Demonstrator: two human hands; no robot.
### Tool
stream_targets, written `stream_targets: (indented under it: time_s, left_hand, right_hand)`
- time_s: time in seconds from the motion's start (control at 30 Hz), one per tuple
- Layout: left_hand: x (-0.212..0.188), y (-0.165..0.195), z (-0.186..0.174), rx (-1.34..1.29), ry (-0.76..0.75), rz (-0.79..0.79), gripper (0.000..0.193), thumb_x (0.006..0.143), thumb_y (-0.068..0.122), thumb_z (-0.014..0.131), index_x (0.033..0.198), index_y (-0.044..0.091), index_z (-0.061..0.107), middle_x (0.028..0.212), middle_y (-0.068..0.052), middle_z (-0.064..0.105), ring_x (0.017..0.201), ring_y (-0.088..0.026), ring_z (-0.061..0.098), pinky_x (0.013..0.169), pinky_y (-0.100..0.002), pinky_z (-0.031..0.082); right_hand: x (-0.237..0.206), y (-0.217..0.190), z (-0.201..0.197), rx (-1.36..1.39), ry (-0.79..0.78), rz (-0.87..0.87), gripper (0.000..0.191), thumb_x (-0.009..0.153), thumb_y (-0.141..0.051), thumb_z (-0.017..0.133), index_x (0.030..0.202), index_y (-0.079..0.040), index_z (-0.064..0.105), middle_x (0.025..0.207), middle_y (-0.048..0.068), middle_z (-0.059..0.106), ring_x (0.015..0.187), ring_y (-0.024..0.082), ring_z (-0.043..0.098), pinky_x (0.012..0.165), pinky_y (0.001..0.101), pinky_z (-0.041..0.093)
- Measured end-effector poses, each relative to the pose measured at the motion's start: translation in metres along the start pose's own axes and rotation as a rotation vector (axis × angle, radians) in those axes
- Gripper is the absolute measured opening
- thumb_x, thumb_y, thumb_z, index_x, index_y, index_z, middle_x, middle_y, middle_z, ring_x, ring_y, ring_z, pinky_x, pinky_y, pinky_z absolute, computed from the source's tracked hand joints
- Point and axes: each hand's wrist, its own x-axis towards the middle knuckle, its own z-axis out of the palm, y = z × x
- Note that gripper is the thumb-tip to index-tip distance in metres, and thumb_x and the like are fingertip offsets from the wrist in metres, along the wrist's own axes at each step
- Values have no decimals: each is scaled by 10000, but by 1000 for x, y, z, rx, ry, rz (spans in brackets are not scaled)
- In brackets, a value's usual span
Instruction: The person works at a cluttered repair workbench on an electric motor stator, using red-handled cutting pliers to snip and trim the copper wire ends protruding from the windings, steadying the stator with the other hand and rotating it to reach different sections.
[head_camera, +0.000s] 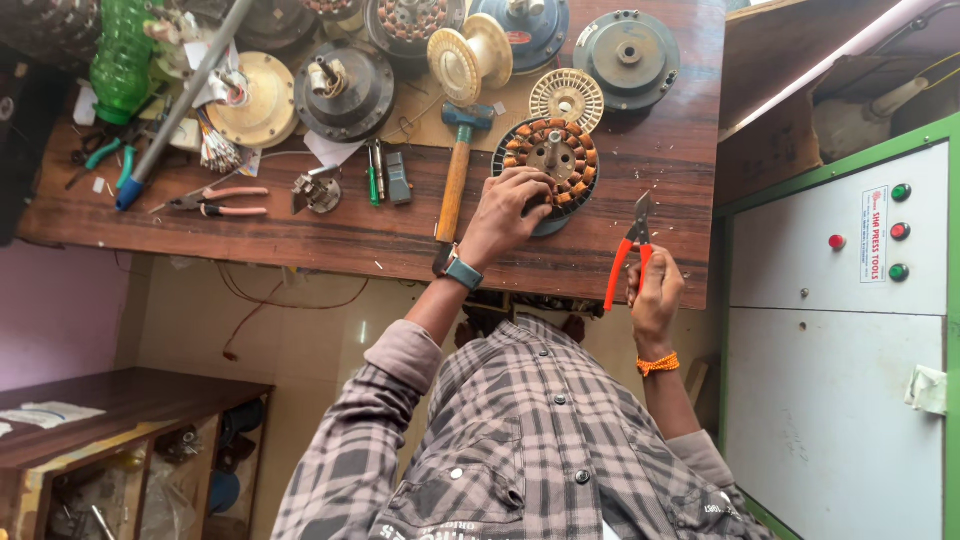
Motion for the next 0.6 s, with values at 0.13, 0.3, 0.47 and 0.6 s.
stream_targets:
  time_s: [0.13,0.3,0.47,0.6]
  left_hand:
    - [5,0,-4,147,-104,90,397,775,193,815,1131,82,676,1350,-54,603,1325,-259,494,1042,-430,373]
    - [13,-13,-2,251,-135,210,251,858,119,783,1073,143,655,1265,-52,561,1253,-288,476,963,-469,382]
    - [13,-10,-6,206,-53,273,228,834,154,765,1031,178,653,1289,-59,556,1250,-270,475,982,-422,404]
    - [-11,20,-3,106,155,275,295,867,210,725,1139,145,628,1308,-70,570,1259,-267,504,1065,-376,444]
  right_hand:
    - [5,-5,4,60,5,-19,452,1142,-385,372,1171,-25,644,676,-35,481,510,25,399,425,203,341]
    - [-2,-11,4,134,0,20,419,1124,-381,393,1186,-32,617,679,-30,468,504,22,392,425,206,328]
    - [-9,-21,-1,274,-89,-111,379,1135,-358,472,1172,-3,599,678,-18,422,497,34,354,420,223,301]
    - [-10,-32,2,476,-202,-164,356,1116,-358,485,1174,-21,583,660,-10,446,472,32,352,403,215,314]
